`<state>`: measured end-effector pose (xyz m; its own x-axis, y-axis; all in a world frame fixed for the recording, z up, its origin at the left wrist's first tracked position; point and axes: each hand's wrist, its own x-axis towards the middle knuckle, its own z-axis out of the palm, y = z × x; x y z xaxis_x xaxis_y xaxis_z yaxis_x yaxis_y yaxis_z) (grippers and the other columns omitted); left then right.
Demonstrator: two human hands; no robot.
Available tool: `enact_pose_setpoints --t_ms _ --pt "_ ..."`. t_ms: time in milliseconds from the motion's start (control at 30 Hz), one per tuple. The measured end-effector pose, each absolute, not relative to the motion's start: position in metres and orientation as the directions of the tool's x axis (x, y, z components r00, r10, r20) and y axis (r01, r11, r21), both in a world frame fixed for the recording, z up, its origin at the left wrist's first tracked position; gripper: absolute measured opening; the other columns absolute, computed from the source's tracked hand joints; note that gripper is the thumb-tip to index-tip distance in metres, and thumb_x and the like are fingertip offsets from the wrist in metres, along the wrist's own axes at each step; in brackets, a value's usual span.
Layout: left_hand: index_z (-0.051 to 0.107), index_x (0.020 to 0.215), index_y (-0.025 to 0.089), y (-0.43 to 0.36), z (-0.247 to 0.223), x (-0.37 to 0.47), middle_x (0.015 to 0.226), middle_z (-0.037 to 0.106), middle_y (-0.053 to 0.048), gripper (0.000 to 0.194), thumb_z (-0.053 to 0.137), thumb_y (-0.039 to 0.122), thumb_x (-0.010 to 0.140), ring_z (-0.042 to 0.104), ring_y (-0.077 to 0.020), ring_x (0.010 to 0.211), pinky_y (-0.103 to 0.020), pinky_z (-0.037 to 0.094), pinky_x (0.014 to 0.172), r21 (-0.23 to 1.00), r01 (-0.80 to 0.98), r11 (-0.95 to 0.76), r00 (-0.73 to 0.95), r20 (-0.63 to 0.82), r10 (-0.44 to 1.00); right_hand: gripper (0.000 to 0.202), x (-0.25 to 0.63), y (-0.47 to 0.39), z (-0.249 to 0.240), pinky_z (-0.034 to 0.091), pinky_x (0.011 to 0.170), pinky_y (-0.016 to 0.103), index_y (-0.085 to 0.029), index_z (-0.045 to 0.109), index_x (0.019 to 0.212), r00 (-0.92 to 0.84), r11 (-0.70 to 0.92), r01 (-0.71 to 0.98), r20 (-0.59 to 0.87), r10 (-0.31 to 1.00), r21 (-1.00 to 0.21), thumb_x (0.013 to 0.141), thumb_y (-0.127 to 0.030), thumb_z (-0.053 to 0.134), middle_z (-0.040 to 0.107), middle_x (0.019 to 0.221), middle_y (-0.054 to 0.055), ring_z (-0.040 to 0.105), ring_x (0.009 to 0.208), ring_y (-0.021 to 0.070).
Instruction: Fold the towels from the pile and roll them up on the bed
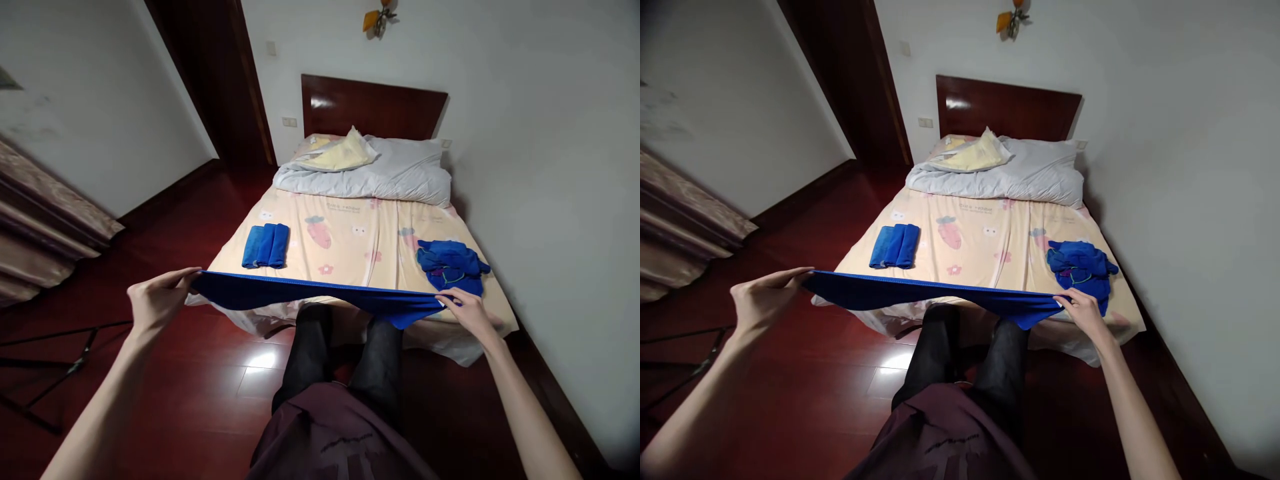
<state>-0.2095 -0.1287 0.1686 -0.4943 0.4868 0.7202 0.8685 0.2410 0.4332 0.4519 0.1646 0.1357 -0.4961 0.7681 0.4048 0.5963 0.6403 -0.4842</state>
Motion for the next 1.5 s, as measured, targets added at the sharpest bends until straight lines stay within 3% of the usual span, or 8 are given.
enact_pose_setpoints --t_ms 300,467,733,833,967,1167,1300,1500 --pt "0.084 0.082 0.032 -0.152 0.175 -0.201 0.079 0.081 0.002 0.037 0.069 0.063 0.068 0.08 -0.0292 0.079 -0.038 0.067 0.073 0.629 0.71 0.318 -0.595 0.293 0.748 0.033 0.517 0.14 0.147 0.064 0.082 0.039 -0.029 0.079 0.093 -0.475 0.514 0.723 0.208 0.855 -0.462 0.093 -0.053 0.056 0.082 0.097 0.008 0.08 0.087 0.0292" --pt "0.085 0.086 0.033 -0.133 0.193 -0.206 0.087 0.083 0.001 0.04 0.071 0.066 0.067 0.081 -0.0305 0.088 -0.035 0.065 0.075 0.634 0.678 0.372 -0.55 0.102 0.829 0.02 0.528 0.157 0.17 0.066 0.075 0.04 -0.036 0.077 0.085 -0.41 0.388 0.715 0.101 0.907 -0.582 0.085 -0.053 0.066 0.082 0.091 0.009 0.08 0.081 0.0324" --pt "0.083 0.091 0.024 -0.012 0.176 -0.229 0.085 0.082 -0.004 0.036 0.074 0.054 0.072 0.081 -0.0283 0.091 -0.034 0.061 0.09 0.649 0.654 0.388 -0.387 -0.153 0.909 0.008 0.48 0.26 0.193 0.064 0.073 0.035 -0.024 0.074 0.079 -0.373 0.241 0.818 -0.162 0.913 -0.523 0.081 -0.028 0.069 0.078 0.075 0.008 0.079 0.074 0.0272" --pt "0.081 0.086 0.022 0.048 0.167 -0.236 0.075 0.08 -0.004 0.024 0.077 0.041 0.072 0.081 -0.0269 0.084 -0.035 0.062 0.089 0.686 0.616 0.387 -0.446 -0.101 0.889 0.008 0.451 0.306 0.192 0.062 0.074 0.034 -0.022 0.072 0.079 -0.323 0.26 0.858 -0.072 0.944 -0.443 0.083 -0.019 0.066 0.077 0.071 0.006 0.077 0.071 0.0248" --pt "0.082 0.086 0.02 0.11 0.162 -0.246 0.074 0.079 -0.005 0.017 0.073 0.032 0.079 0.08 -0.0265 0.085 -0.036 0.062 0.09 0.735 0.62 0.275 -0.573 0.185 0.798 0.014 0.424 0.347 0.194 0.058 0.089 0.031 -0.019 0.076 0.095 -0.236 0.293 0.888 0.198 0.952 -0.354 0.09 -0.014 0.064 0.082 0.094 0.012 0.078 0.088 0.0227" --pt "0.083 0.1 0.014 0.146 0.152 -0.25 0.094 0.082 -0.009 0.025 0.069 0.031 0.089 0.079 -0.0254 0.093 -0.034 0.063 0.088 0.734 0.679 -0.004 -0.568 0.529 0.631 0.021 0.418 0.371 0.176 0.054 0.099 0.026 -0.016 0.076 0.113 -0.172 0.385 0.837 0.481 0.86 -0.389 0.099 -0.018 0.061 0.08 0.113 0.016 0.076 0.106 0.0208" --pt "0.083 0.104 0.013 0.14 0.119 -0.249 0.103 0.082 -0.011 0.029 0.069 0.034 0.09 0.077 -0.022 0.096 -0.03 0.061 0.09 0.691 0.722 0.035 -0.549 0.541 0.637 0.022 0.419 0.37 0.136 0.05 0.11 0.028 -0.016 0.077 0.111 -0.247 0.504 0.771 0.547 0.8 -0.39 0.1 -0.022 0.06 0.077 0.124 0.018 0.072 0.118 0.0205" --pt "0.082 0.11 0.012 0.116 0.026 -0.246 0.108 0.081 -0.013 0.041 0.062 0.042 0.09 0.078 -0.026 0.096 -0.034 0.06 0.091 0.676 0.695 0.246 -0.546 0.273 0.792 0.021 0.417 0.354 0.039 0.054 0.109 0.041 -0.015 0.079 0.098 -0.264 0.468 0.747 0.436 0.86 -0.472 0.093 -0.023 0.06 0.079 0.117 0.017 0.074 0.114 0.0268"
